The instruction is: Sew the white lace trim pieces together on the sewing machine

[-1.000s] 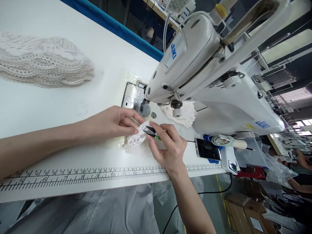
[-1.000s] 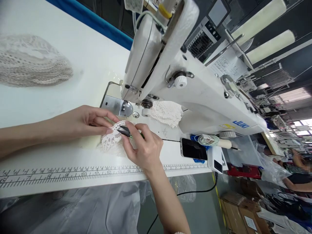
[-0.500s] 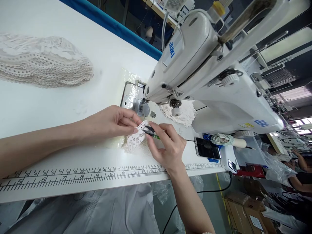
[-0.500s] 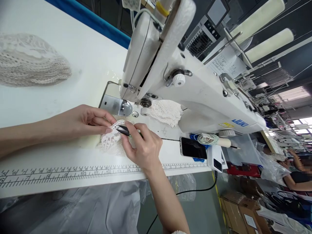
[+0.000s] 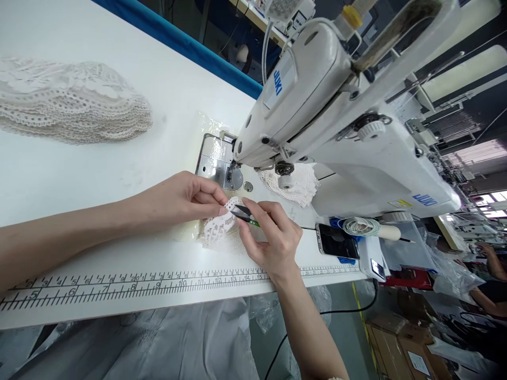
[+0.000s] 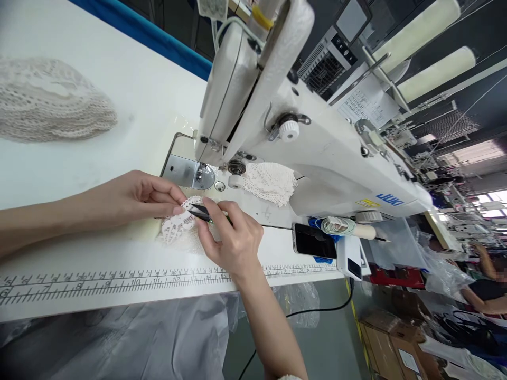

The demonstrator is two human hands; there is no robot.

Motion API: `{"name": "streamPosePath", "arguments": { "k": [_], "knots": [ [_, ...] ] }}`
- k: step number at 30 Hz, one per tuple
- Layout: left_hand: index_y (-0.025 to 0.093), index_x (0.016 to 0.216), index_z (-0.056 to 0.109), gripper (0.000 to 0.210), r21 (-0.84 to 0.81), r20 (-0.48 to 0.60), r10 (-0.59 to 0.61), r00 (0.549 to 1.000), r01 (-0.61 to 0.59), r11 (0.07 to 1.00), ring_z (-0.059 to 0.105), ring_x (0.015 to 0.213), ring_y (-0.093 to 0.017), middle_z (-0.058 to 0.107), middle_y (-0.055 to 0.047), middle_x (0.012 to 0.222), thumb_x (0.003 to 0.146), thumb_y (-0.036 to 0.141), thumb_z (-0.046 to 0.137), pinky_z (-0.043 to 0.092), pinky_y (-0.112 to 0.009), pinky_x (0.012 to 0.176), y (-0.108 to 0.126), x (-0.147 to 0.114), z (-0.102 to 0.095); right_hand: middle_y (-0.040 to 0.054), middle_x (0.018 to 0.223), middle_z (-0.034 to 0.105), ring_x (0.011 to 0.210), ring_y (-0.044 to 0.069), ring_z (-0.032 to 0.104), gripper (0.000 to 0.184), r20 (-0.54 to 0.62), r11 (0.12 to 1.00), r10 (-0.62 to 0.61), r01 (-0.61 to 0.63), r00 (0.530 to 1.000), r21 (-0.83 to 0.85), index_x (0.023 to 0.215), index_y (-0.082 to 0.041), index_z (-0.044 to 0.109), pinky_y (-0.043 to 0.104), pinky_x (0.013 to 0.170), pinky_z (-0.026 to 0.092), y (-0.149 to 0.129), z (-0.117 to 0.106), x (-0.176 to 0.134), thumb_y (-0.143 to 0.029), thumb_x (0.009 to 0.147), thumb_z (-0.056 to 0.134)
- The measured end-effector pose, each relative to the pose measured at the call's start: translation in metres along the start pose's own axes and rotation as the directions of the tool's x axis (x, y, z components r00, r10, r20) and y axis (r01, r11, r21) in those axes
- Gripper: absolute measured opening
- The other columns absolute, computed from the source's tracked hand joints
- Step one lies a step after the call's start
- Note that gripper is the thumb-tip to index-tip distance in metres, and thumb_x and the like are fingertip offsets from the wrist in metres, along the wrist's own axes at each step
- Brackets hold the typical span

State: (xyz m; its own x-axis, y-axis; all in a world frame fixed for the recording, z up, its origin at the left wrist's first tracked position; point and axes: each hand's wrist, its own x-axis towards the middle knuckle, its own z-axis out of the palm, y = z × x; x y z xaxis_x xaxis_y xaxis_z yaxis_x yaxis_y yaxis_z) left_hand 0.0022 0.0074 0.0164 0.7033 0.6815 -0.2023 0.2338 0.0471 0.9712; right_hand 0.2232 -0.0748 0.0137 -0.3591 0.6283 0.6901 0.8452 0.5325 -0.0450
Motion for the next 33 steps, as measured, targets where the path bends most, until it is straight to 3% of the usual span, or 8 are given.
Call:
{"name": "streamPosePath", "arguments": {
  "k": [10,23,30,33],
  "knots": [
    [0.021,0.080,0.080,0.029,-0.007,-0.009,0.015,1.000,-0.015,1.000,0.039,0.054,-0.008,0.053,0.002,0.058,0.081,0.048,0.070,0.029,-0.022,0.051,0.004,-0.002,0.001,0.0045,0.089,0.073,0.064,0.011,0.066,0.019,-0.006,1.000,-0.003,0.003,1.000,0.008,0.116,-0.019,0.070,0.024,0.051,0.049,0.000,0.000,0.000,-0.024,0.098,0.068],
    [0.021,0.079,0.075,0.038,-0.016,-0.025,0.039,0.999,-0.039,0.999,0.050,0.058,-0.012,0.061,0.000,0.064,0.083,0.058,0.070,0.039,-0.024,0.055,-0.007,0.000,0.005,0.0028,0.085,0.075,0.070,0.014,0.071,0.010,0.008,0.994,-0.006,0.005,1.000,0.111,0.104,-0.022,0.067,0.025,0.058,0.055,-0.002,0.000,0.001,-0.021,0.095,0.072],
    [0.021,0.075,0.074,0.034,-0.032,-0.054,0.048,0.997,-0.050,0.998,0.035,0.053,-0.009,0.044,0.004,0.055,0.084,0.054,0.073,0.030,-0.024,0.051,-0.005,-0.001,0.005,0.0039,0.085,0.075,0.068,0.014,0.070,0.008,0.008,0.997,0.002,-0.002,1.000,0.078,0.105,-0.021,0.066,0.025,0.055,0.052,-0.002,0.000,0.001,-0.023,0.098,0.068],
    [0.022,0.075,0.074,0.034,-0.040,-0.044,0.036,0.998,-0.038,0.999,0.036,0.053,-0.010,0.046,0.004,0.055,0.084,0.054,0.073,0.031,-0.024,0.052,-0.005,-0.001,0.005,0.0040,0.085,0.074,0.067,0.014,0.070,0.009,-0.008,0.997,0.005,-0.005,1.000,0.076,0.106,-0.021,0.065,0.024,0.054,0.051,-0.002,0.001,0.001,-0.023,0.098,0.069]
  ]
}}
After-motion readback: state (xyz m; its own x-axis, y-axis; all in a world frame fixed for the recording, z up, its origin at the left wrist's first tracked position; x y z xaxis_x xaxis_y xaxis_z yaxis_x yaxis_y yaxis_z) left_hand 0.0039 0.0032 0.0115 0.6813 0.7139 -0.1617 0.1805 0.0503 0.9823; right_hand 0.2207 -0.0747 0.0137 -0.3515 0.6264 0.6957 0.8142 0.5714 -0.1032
